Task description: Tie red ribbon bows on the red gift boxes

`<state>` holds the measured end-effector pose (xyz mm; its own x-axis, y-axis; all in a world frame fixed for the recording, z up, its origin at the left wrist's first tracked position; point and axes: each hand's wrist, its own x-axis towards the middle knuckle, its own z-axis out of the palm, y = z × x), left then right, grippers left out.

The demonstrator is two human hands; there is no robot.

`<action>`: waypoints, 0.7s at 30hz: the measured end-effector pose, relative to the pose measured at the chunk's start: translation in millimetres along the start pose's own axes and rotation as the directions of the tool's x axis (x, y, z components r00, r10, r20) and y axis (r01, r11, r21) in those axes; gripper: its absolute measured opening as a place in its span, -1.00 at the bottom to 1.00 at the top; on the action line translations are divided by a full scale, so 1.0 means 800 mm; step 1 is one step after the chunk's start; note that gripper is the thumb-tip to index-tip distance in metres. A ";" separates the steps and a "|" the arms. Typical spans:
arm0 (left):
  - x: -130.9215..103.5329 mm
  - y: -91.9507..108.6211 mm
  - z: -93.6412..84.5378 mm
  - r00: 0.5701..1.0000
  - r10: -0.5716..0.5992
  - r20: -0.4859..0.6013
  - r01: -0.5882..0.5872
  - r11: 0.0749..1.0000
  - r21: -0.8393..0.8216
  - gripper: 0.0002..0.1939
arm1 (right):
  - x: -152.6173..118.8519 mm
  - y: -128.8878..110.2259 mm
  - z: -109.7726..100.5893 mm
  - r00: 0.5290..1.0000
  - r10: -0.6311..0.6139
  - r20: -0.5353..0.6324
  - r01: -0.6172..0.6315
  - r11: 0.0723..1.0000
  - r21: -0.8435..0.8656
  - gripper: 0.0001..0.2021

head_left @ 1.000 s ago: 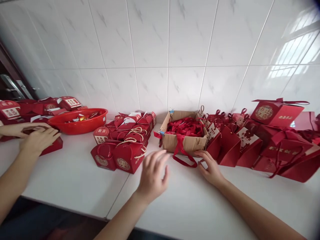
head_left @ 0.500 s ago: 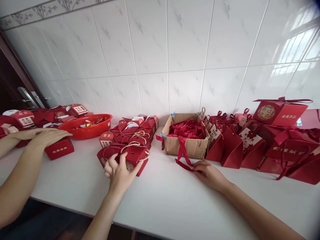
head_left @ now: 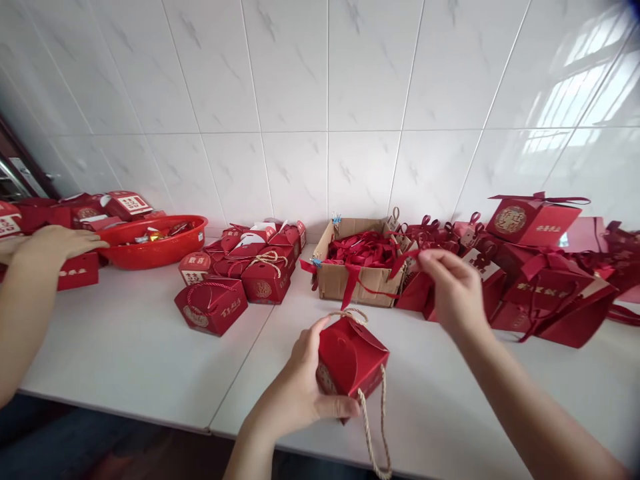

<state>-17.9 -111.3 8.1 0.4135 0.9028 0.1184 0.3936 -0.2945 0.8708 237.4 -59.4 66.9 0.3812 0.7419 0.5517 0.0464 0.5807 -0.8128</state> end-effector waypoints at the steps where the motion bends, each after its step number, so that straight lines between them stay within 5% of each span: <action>1: 0.003 0.003 0.001 1.000 0.003 0.020 -0.003 0.999 -0.038 0.05 | 0.012 -0.022 0.002 0.997 -0.049 -0.063 0.051 0.998 0.036 -0.90; 5: 0.020 0.006 0.010 0.987 -0.115 -0.114 0.100 0.986 -0.132 -0.29 | 0.039 -0.085 0.004 0.971 -0.125 -0.202 0.168 0.962 0.215 -0.93; 9: 0.032 0.008 0.033 0.954 -0.177 -0.242 0.102 0.950 -0.294 -0.32 | 0.031 -0.101 0.006 0.932 -0.193 -0.307 0.296 0.894 0.337 -0.81; 13: 0.037 0.005 0.055 0.882 -0.359 -0.306 0.161 0.839 -0.520 -0.28 | 0.023 -0.105 0.008 0.988 -0.112 -0.102 0.144 0.907 0.396 -0.80; 17: 0.035 -0.005 0.062 0.786 -0.427 -0.448 0.131 0.822 -0.554 -0.35 | 0.024 -0.103 0.000 0.993 -0.062 0.103 0.027 0.949 0.313 -0.81; 21: 0.028 -0.015 0.055 0.746 -0.421 -0.517 0.112 0.844 -0.525 -0.40 | 0.021 -0.092 0.000 0.880 0.055 0.471 -0.095 0.994 0.060 -0.82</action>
<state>22.7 -101.3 -20.9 -0.2815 0.9591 -0.0315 -0.0524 0.0174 0.9985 240.5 -89.6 135.9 -0.0972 0.8432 0.5288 -0.0455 0.5270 -0.8487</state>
